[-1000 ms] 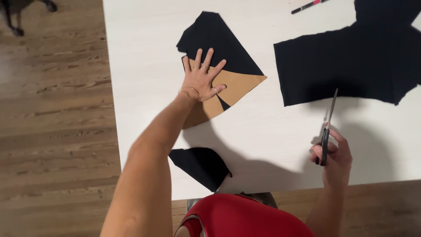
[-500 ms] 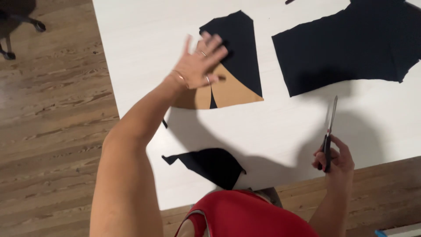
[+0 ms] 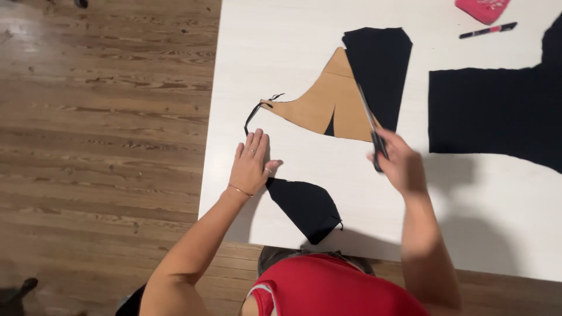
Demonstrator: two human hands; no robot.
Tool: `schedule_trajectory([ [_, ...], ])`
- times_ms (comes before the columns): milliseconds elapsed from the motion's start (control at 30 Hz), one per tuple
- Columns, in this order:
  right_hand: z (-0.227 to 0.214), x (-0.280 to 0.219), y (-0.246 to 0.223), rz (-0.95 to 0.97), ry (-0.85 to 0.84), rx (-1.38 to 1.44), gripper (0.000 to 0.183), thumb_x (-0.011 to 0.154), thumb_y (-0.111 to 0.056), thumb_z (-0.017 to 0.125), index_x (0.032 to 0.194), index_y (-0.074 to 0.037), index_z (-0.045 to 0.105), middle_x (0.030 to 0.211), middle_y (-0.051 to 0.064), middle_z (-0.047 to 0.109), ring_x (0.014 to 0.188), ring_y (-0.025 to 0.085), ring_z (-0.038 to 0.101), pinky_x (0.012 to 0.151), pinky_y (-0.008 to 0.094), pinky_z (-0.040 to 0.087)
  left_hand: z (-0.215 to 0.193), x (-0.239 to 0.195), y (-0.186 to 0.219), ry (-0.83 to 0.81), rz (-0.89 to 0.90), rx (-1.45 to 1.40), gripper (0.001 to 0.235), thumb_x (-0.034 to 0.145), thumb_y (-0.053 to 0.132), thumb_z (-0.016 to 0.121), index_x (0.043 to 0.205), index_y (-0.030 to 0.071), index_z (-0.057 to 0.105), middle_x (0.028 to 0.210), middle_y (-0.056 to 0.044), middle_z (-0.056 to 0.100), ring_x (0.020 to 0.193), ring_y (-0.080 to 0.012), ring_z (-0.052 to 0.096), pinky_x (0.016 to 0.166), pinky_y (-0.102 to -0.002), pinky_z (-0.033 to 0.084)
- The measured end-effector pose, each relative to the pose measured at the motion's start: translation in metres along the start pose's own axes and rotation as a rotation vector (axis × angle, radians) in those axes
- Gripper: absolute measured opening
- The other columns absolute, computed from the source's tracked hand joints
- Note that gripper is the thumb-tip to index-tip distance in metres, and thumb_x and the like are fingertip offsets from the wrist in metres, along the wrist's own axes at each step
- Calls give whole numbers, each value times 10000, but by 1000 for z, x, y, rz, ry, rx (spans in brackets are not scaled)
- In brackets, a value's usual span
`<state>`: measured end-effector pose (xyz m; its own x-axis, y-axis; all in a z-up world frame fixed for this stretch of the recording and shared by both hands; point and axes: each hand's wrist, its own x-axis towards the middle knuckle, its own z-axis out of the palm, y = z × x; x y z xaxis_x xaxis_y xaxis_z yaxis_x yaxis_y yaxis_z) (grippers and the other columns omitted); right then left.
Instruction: The person uses scissors to cut a piece of black fabric following the outline of a cardboard pattern placed on a white table. They adjust the fabric and pattern during the process to ensure a precise cut.
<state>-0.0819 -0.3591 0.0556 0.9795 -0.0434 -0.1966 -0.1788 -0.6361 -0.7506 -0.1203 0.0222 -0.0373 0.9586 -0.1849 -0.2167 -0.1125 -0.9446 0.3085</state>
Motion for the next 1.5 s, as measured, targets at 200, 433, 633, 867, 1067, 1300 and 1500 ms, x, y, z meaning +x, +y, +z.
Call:
schedule_trajectory([
  [200,32,71,-65,-6,-53,-300,497,889,-238,714,1363,-374,654,937,83,767,979,338,726,892,473,560,-10,-70,32,42,-72,-300,776,1016,552,480,1585,43,346,1615,-239,364,1485,-459,328,1190,-545,356],
  [433,57,92,-33,85,-45,-399,508,876,-285,731,1350,-443,643,1066,101,767,1071,353,708,944,478,547,-61,-8,27,88,-84,-395,386,1045,385,478,1382,250,609,1396,-12,651,1285,-277,612,1062,-453,500],
  [633,56,98,-39,33,-13,-446,489,908,-235,699,1382,-342,641,1066,214,756,1045,419,706,927,514,554,-46,113,10,145,169,-4,787,986,711,317,1567,192,425,1639,-42,414,1524,-314,347,1207,-666,251],
  [867,49,98,-44,54,-63,-384,537,858,-225,708,1362,-392,622,1113,169,739,1035,402,716,900,517,574,-62,62,-20,11,-249,-20,910,980,728,365,1631,102,249,1716,-128,200,1579,-328,173,1226,-677,140],
  [1067,34,95,3,38,-22,60,582,890,-120,755,1433,-255,595,1002,185,719,945,310,708,827,385,578,-36,49,33,132,-35,-56,812,988,647,469,1638,200,278,1722,-133,168,1559,-443,117,1158,-766,127],
  [1300,-39,28,43,188,403,-81,516,932,-94,739,1393,-129,509,1102,220,707,1013,405,705,822,487,566,-10,112,83,117,380,-30,657,1016,592,418,1629,389,299,1738,-63,135,1577,-440,124,1228,-625,254],
  [1500,-45,8,116,92,441,-587,462,789,-223,902,1219,-109,779,1065,112,679,968,371,686,796,498,584,9,129,90,32,242,20,651,1008,497,535,1613,456,296,1740,-39,106,1582,-415,38,1227,-671,160],
])
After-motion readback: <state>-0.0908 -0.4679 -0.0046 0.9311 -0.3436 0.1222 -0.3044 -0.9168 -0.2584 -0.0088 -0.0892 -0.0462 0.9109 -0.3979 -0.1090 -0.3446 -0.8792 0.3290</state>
